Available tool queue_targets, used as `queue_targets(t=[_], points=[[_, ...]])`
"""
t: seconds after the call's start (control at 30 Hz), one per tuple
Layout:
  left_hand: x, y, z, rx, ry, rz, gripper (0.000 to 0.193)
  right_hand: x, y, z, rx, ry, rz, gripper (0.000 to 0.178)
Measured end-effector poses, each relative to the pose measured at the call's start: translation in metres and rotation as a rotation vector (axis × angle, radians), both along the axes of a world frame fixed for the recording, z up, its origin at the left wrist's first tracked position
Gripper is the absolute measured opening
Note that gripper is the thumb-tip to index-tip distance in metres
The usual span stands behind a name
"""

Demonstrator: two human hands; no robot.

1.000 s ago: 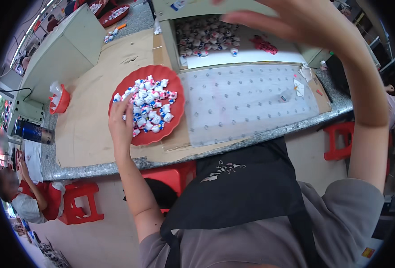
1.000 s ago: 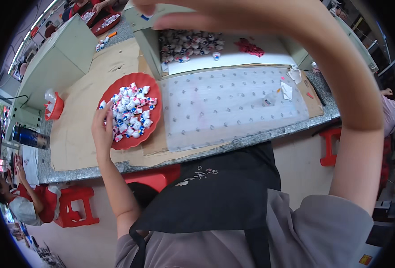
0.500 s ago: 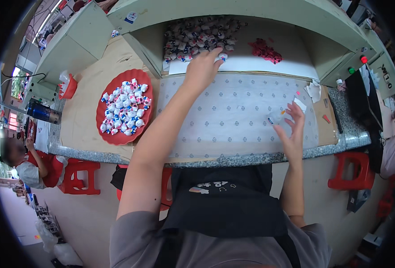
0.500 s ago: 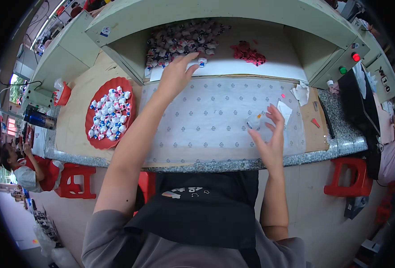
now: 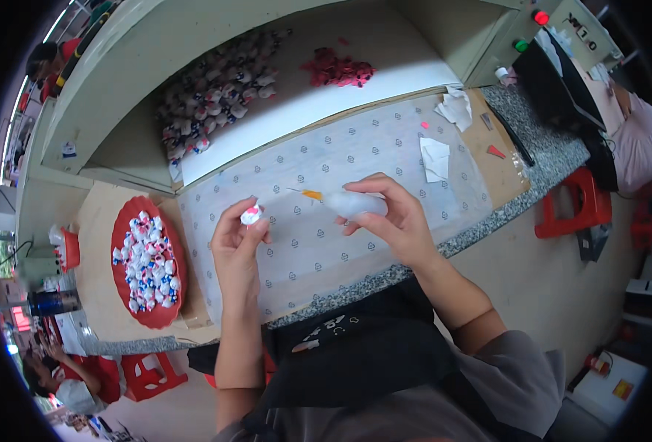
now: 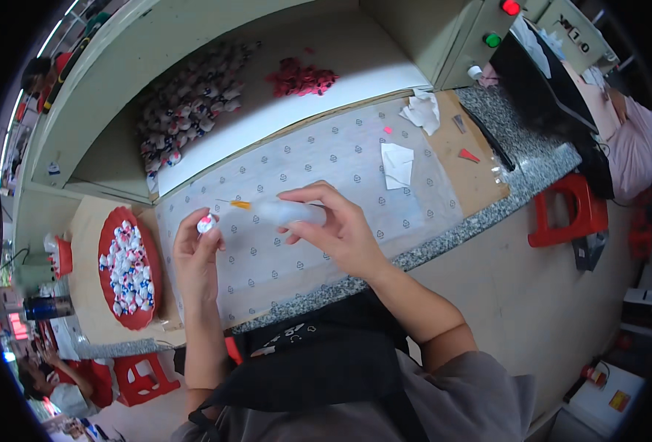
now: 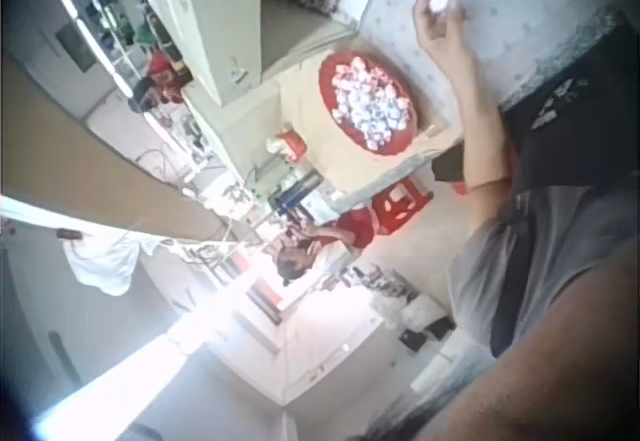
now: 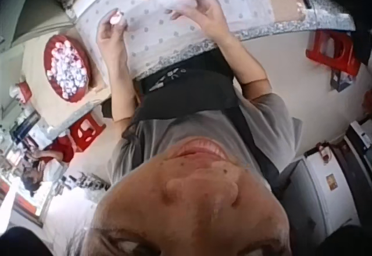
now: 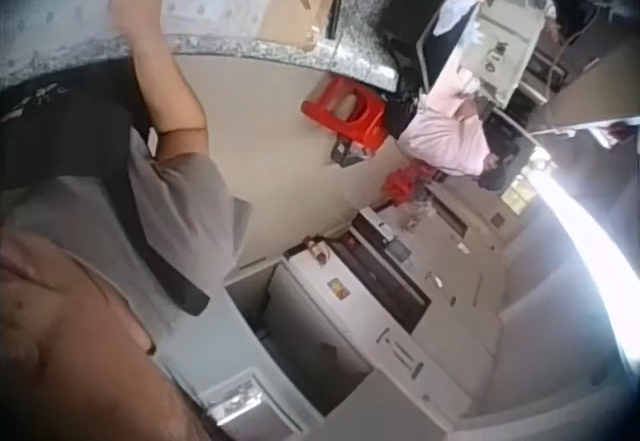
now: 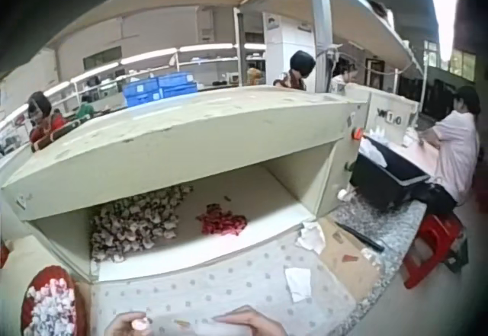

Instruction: Gluing pink bows onto small cat figurines at a factory workbench.

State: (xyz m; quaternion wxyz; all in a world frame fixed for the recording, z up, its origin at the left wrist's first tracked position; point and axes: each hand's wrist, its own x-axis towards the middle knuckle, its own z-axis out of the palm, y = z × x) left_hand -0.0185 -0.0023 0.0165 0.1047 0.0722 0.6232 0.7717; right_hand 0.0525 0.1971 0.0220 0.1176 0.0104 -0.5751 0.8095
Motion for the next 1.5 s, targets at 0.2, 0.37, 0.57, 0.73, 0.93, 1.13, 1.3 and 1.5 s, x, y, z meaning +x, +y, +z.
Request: queue_targets(t=[0.2, 0.37, 0.57, 0.73, 0.93, 1.13, 1.3, 1.5], points=[[0.015, 0.01, -0.006, 0.19, -0.168, 0.003, 0.041, -0.028, -0.025, 0.011, -0.625, 0.083, -0.033, 0.03], [0.015, 0.006, -0.011, 0.274, -0.132, -0.009, 0.037, -0.025, -0.034, 0.003, -0.39, 0.148, -0.257, 0.031], [0.019, -0.004, -0.01, 0.271, -0.176, 0.002, 0.038, -0.019, -0.049, -0.008, 0.175, 0.372, -0.352, 0.033], [0.017, -0.005, -0.009, 0.27, -0.191, -0.043, 0.038, -0.023, -0.051, -0.009, 0.165, 0.341, -0.369, 0.04], [0.018, 0.002, -0.003, 0.243, -0.152, -0.104, 0.038, -0.02, -0.043, -0.004, 0.309, 0.468, -0.317, 0.039], [0.021, 0.007, -0.01, 0.132, -0.154, 0.092, 0.048, -0.025, -0.03, -0.001, 0.082, 0.328, -0.237, 0.03], [0.026, 0.01, -0.009, 0.187, -0.12, -0.015, 0.044, -0.015, -0.025, 0.001, -0.226, 0.301, -0.184, 0.028], [0.024, 0.001, -0.013, 0.176, -0.099, 0.027, 0.043, -0.018, -0.039, 0.004, -0.293, 0.199, -0.145, 0.028]])
